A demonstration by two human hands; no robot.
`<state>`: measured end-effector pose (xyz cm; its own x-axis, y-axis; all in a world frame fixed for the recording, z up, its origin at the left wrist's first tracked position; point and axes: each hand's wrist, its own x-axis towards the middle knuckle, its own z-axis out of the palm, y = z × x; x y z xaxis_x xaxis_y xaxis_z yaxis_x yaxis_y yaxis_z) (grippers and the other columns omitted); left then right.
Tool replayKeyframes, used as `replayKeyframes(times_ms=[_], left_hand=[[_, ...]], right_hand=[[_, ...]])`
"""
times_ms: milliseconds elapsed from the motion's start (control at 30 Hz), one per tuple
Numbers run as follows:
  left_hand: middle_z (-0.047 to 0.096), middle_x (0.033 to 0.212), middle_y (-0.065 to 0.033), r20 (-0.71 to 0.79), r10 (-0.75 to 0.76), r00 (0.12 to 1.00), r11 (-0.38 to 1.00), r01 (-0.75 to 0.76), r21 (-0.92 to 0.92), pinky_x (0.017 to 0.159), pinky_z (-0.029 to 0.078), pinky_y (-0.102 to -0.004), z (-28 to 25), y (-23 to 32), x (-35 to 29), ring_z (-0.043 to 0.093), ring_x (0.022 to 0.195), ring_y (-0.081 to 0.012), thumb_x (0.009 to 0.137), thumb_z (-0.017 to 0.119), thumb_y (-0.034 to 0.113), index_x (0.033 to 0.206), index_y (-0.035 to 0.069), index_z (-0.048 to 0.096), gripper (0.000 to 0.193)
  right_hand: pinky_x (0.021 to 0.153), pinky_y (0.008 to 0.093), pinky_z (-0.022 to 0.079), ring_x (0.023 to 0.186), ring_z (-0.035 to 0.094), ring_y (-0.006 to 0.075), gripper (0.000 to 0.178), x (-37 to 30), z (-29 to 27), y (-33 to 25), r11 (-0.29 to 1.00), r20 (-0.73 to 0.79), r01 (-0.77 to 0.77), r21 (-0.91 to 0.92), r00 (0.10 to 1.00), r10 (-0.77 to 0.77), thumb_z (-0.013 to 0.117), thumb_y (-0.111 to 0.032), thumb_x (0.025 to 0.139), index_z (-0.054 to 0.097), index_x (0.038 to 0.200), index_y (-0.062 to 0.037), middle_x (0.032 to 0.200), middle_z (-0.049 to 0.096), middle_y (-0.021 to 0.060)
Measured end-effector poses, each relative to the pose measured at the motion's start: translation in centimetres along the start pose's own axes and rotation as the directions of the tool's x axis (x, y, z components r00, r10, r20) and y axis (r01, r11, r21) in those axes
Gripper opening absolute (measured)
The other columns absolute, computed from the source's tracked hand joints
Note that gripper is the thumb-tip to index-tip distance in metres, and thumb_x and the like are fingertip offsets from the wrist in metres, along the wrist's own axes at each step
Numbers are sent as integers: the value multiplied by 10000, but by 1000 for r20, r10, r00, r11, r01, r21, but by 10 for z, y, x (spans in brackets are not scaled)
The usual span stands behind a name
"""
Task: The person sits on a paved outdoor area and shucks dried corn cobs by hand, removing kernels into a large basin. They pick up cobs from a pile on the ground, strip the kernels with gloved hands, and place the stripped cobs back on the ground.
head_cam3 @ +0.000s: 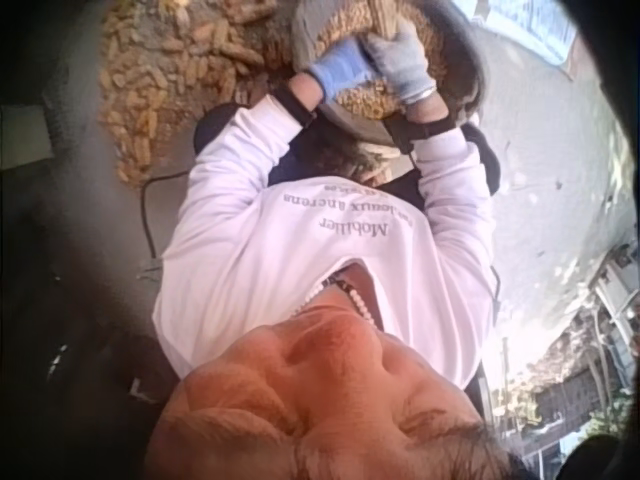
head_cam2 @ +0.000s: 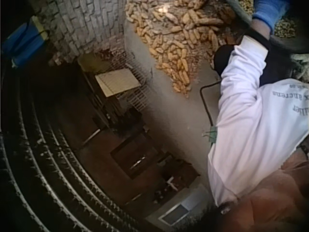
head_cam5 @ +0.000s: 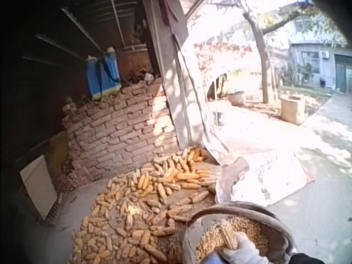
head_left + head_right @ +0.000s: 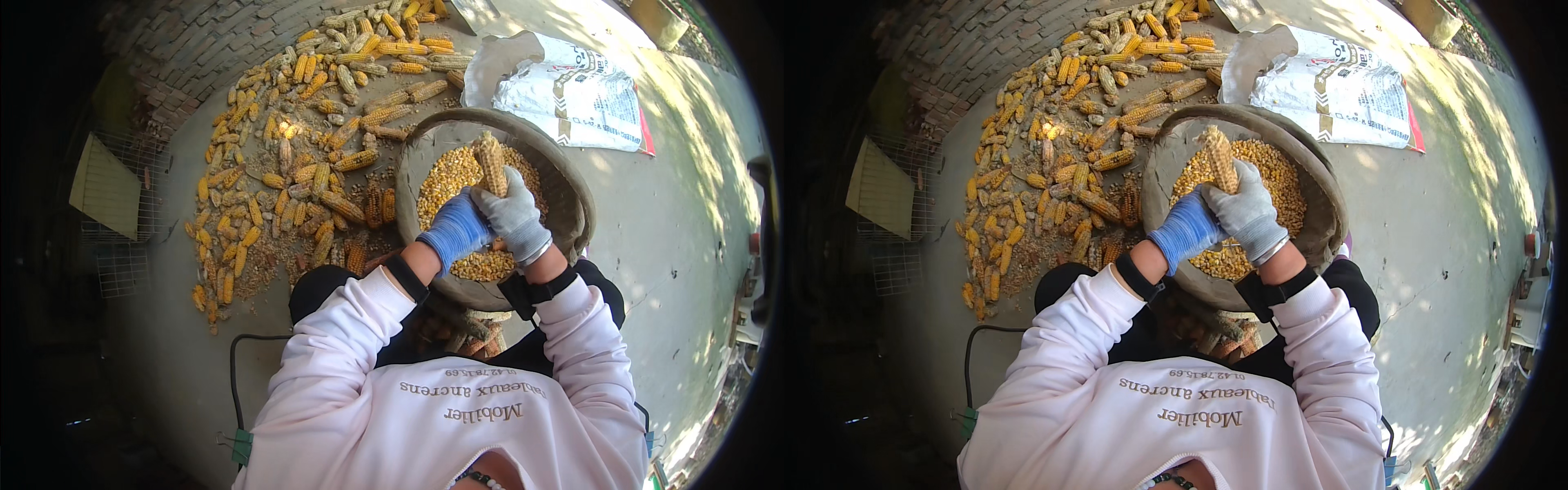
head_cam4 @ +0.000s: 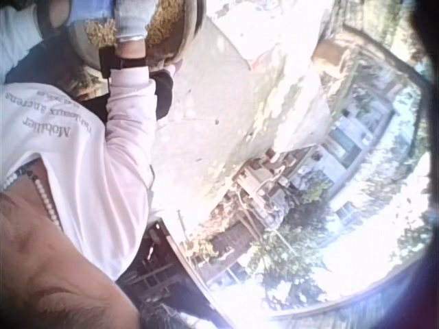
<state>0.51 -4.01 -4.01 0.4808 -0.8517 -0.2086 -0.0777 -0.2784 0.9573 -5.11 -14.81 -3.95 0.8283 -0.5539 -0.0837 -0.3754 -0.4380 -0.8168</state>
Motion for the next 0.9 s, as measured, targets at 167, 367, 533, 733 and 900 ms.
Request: replayKeyframes(times_ms=[167, 367, 533, 733, 900], left_hand=[[575, 891, -88, 101, -290, 952, 867, 306, -394, 510, 520, -257, 2, 8, -11, 593, 685, -133, 745, 699, 106, 1103, -9, 441, 456], [592, 751, -70, 386, -173, 906, 533, 416, -737, 603, 546, -287, -19, 1, -14, 611, 665, -147, 768, 676, 118, 1048, -2, 509, 348], [622, 860, -116, -18, -286, 958, 921, 270, -281, 677, 537, -345, -8, -8, -3, 627, 740, -206, 752, 682, 125, 1046, -22, 493, 379], [581, 826, -134, -103, -329, 939, 933, 340, 118, 533, 501, -309, 8, 4, 2, 594, 652, -196, 692, 689, 115, 1103, -77, 420, 528], [559, 794, -131, 78, -385, 920, 865, 389, -316, 421, 482, -294, -3, 15, -5, 591, 597, -184, 688, 658, 76, 1130, -112, 377, 556]], right_hand=[[547, 222, 429, 616, 507, 57, 145, 7, 2, 9, 632, -91, -9, 775, 988, 126, 634, -139, 841, 591, 893, -11, 729, 585, -1], [557, 227, 436, 640, 532, 72, 217, 8, -25, 11, 588, 148, -195, 785, 981, 128, 621, -194, 855, 619, 998, -30, 768, 593, -10], [665, 262, 462, 772, 554, 111, 364, 0, -24, 0, 551, 297, -279, 786, 953, 60, 618, -238, 857, 556, 1161, -48, 907, 602, 29], [602, 279, 468, 633, 570, 118, 242, -3, 5, 3, 922, -163, -79, 380, 975, 150, 650, -190, 801, 600, 950, -6, 718, 624, 67], [546, 233, 442, 595, 536, 77, 174, 6, -3, 7, 691, 16, -185, 699, 970, 243, 637, -189, 844, 610, 900, -27, 696, 604, 7]])
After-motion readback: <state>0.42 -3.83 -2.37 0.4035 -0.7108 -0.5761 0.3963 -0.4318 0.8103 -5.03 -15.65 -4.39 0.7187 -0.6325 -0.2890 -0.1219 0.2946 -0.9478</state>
